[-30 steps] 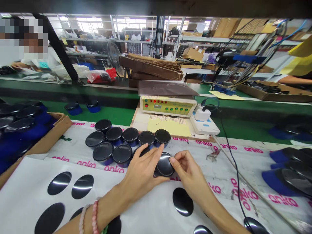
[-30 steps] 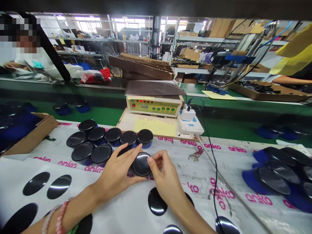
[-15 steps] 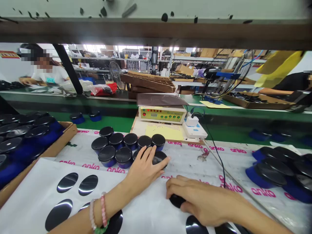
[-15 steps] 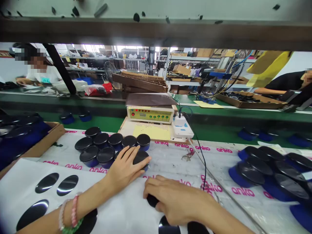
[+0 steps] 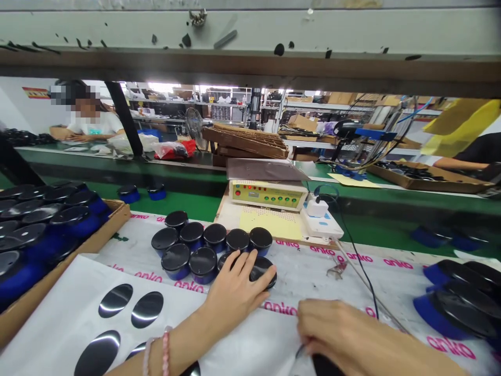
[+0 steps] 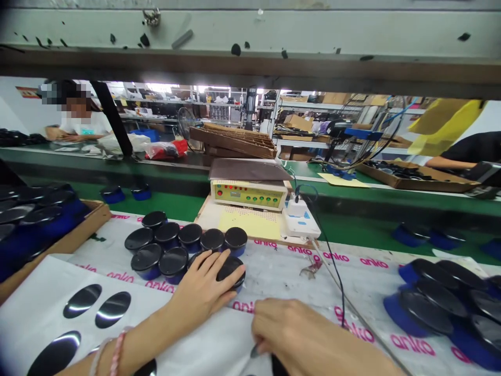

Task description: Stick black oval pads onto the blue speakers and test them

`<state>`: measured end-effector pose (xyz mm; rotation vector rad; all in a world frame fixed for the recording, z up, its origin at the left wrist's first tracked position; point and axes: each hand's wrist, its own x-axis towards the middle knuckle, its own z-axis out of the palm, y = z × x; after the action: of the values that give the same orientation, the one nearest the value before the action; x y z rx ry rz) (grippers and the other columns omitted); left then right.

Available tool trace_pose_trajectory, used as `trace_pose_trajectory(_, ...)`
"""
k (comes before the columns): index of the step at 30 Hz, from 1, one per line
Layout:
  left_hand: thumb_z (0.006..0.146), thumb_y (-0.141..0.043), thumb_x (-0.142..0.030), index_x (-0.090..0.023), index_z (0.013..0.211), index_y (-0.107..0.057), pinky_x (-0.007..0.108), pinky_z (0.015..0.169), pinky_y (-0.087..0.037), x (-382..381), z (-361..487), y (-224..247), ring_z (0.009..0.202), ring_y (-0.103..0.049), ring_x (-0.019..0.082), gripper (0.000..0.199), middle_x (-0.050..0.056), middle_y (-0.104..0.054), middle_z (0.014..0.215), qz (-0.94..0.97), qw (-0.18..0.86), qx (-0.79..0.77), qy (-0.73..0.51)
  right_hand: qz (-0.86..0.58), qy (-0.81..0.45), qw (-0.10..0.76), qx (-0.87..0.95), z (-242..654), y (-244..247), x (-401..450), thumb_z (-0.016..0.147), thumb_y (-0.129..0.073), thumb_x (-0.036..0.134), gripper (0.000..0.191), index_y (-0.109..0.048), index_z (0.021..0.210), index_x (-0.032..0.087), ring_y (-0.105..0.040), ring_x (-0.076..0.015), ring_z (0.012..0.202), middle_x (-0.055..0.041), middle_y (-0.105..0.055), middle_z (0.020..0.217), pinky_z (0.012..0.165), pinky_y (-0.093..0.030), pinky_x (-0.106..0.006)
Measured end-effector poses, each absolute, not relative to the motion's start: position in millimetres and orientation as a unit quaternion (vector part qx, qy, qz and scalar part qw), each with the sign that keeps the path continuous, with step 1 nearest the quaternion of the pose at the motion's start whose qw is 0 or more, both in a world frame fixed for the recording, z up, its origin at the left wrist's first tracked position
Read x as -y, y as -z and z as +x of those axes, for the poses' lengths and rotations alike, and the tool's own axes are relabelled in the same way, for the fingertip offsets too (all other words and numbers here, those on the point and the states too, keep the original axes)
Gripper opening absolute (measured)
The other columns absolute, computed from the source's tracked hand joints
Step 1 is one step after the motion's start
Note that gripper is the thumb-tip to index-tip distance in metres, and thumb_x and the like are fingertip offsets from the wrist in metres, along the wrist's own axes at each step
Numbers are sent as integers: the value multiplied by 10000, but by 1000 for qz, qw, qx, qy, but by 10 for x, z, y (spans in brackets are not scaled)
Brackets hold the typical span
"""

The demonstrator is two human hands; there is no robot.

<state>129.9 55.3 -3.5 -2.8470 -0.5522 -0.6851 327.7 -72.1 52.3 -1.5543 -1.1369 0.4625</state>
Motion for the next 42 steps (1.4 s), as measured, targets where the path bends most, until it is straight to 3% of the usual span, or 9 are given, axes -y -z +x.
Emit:
trace_pose_trajectory(4, 890, -515, -444, -272, 1359, -395, 481, 972, -430, -609, 1286, -196, 1229, -459, 299, 514, 118, -456, 1394, -942, -68, 227, 237, -641, -264, 561, 451, 3522, -663, 370, 645, -725, 531, 327, -600, 666, 229, -595, -194, 602, -4, -588, 569, 567, -447, -317)
trace_pose_trajectory(7, 838, -586, -362, -194, 1391, -321, 476, 1016, -391, -825, 1434, -354, 1261, -422, 288, 636, 128, -463, 1380, -913, -150, 280, 254, -615, -359, 552, 435, 3603, -756, 18, 637, -756, 504, 337, -602, 643, 204, -567, -166, 547, 8, -572, 525, 576, -431, -306)
trace_pose_trajectory(11, 701, -714, -332, -138, 1386, -322, 503, 886, -458, -1162, 1717, -319, 1104, -562, 358, 813, 168, -615, 1184, -906, -172, 305, 237, -589, -411, 560, 414, 3514, -623, -372, 638, -754, 500, 353, -611, 652, 178, -554, -144, 589, -1, -607, 607, 644, -437, -301)
trace_pose_trajectory(14, 667, -762, -339, -161, 1413, -264, 461, 829, -487, -1266, 1806, -229, 1033, -608, 342, 914, 119, -682, 1064, -903, -191, 308, 231, -586, -409, 578, 394, 3394, -372, -511, 644, -729, 520, 374, -606, 639, 167, -557, -161, 672, -18, -611, 670, 693, -436, -312)
trace_pose_trajectory(19, 625, -821, -277, -269, 1444, -151, 437, 884, -461, -1242, 1762, -212, 1066, -596, 303, 1058, 36, -683, 1101, -901, -214, 297, 234, -593, -402, 593, 368, 3326, -64, -493, 679, -693, 529, 378, -580, 674, 168, -529, -178, 745, -21, -589, 721, 727, -406, -321)
trace_pose_trajectory(42, 631, -818, -277, -271, 1453, -176, 445, 927, -448, -1248, 1770, -219, 1114, -544, 317, 1043, 33, -642, 1198, -901, -238, 310, 190, -636, -311, 571, 415, 3257, 39, -477, 769, -632, 486, 329, -527, 699, 182, -470, -142, 685, 15, -511, 716, 648, -378, -274)
